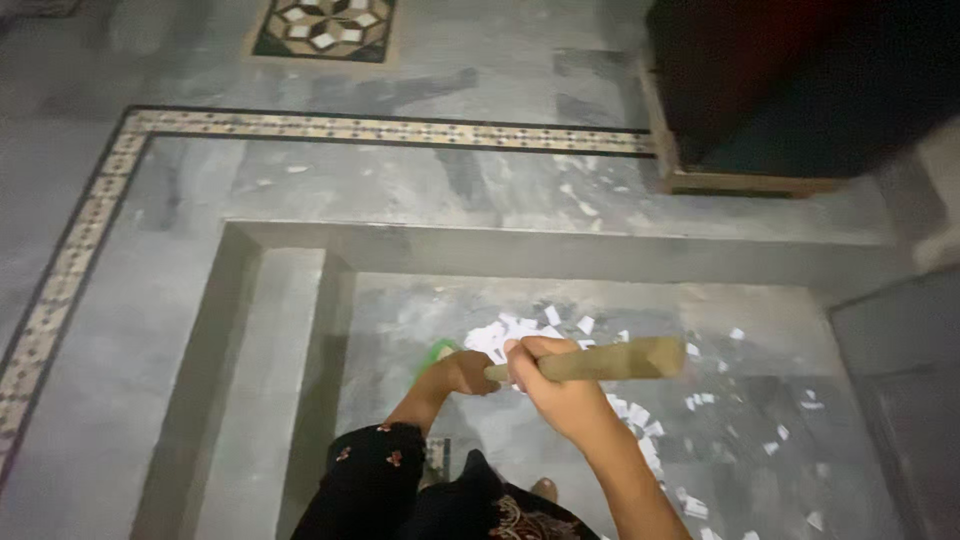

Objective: The person sweeps scattered small white paper pieces on a tiled floor using a broom. They gather the debris into a pile by moving the broom back and forth across the floor surface.

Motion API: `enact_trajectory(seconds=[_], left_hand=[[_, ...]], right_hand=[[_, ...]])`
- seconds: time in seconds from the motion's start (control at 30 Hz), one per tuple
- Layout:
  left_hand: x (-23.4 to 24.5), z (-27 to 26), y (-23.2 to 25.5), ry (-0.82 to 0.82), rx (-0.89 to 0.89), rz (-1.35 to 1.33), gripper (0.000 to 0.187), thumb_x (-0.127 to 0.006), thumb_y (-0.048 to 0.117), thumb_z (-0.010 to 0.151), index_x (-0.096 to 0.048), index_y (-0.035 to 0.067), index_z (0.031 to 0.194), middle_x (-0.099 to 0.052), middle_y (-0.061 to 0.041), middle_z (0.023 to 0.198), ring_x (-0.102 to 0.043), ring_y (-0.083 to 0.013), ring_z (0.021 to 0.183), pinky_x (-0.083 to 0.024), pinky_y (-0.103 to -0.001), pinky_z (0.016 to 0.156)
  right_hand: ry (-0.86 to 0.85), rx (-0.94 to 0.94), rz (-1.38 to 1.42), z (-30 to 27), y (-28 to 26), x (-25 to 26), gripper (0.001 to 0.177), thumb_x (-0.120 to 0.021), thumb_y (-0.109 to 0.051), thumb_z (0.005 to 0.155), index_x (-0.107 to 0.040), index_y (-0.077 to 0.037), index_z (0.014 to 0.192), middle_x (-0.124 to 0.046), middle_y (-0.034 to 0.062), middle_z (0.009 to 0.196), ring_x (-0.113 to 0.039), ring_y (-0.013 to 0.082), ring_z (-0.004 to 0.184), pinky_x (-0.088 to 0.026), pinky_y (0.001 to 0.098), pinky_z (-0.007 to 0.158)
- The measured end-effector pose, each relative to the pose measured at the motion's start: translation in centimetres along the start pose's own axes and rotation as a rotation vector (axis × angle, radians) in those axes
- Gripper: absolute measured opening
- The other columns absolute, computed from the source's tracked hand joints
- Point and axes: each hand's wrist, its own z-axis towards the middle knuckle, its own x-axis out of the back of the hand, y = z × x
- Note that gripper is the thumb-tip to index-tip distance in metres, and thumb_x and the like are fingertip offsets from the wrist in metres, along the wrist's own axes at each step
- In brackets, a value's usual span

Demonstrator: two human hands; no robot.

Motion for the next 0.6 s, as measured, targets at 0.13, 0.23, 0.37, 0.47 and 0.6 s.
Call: enact_trajectory(seconds=[0.13,0.23,0.37,0.47,0.6], left_hand=[[-2.3,3.7,7.1,0.025,-0.151,-0.100,0.037,-0.073,0.036,0.083,-0.075,0.013,0.112,-0.073,-0.012,0.110,-0.067,-0.0298,0.101,-0.051,-0.042,0.088],[-4.2,2.7,11.6,0.312,-0.214,-0.379,0.038,-0.070,0.038,0.083,-0.073,0.008,0.106,-0.078,-0.016,0.099,-0.073,-0.0274,0.090,-0.055,-0.039,0.081],[-4.4,0.9,14.5,0.522,-0.147,-0.455,0.038,-0.074,0.038,0.083,-0.074,0.002,0.096,-0.075,-0.022,0.091,-0.073,-0.0316,0.084,-0.055,-0.041,0.076],[-4.5,0.7,13.8,0.548,-0.083,-0.434,0.036,-0.070,0.035,0.083,-0.076,0.002,0.095,-0.076,-0.023,0.088,-0.076,-0.0305,0.081,-0.056,-0.042,0.074],[-4.0,0.1,10.5,0.663,-0.262,-0.343,0.037,-0.068,0.038,0.087,-0.079,0.004,0.098,-0.075,-0.023,0.089,-0.072,-0.0367,0.085,-0.054,-0.044,0.072]], right_hand=[[0.121,0.029,0.048,-2.2,1.9,6.2,0.041,-0.061,-0.021,0.097,-0.058,-0.001,0.062,-0.057,0.0033,0.059,-0.053,0.0127,0.058,-0.044,0.0314,0.058],[0.133,0.083,0.146,-3.2,3.7,10.1,0.036,-0.064,-0.020,0.095,-0.058,-0.003,0.065,-0.057,0.0008,0.064,-0.052,0.0106,0.063,-0.044,0.0307,0.060],[-0.040,0.205,0.186,-2.6,5.9,12.2,0.028,-0.073,-0.022,0.088,-0.058,-0.007,0.070,-0.059,-0.0035,0.073,-0.054,0.0071,0.070,-0.045,0.0291,0.062],[-0.273,0.191,0.152,-0.7,7.3,10.8,0.039,-0.077,-0.022,0.090,-0.051,-0.008,0.063,-0.048,-0.0032,0.063,-0.046,0.0085,0.062,-0.039,0.0299,0.056],[-0.538,0.279,0.128,2.1,6.8,8.6,0.041,-0.075,-0.016,0.089,-0.049,-0.007,0.059,-0.043,-0.0023,0.057,-0.042,0.0094,0.057,-0.034,0.0317,0.051]])
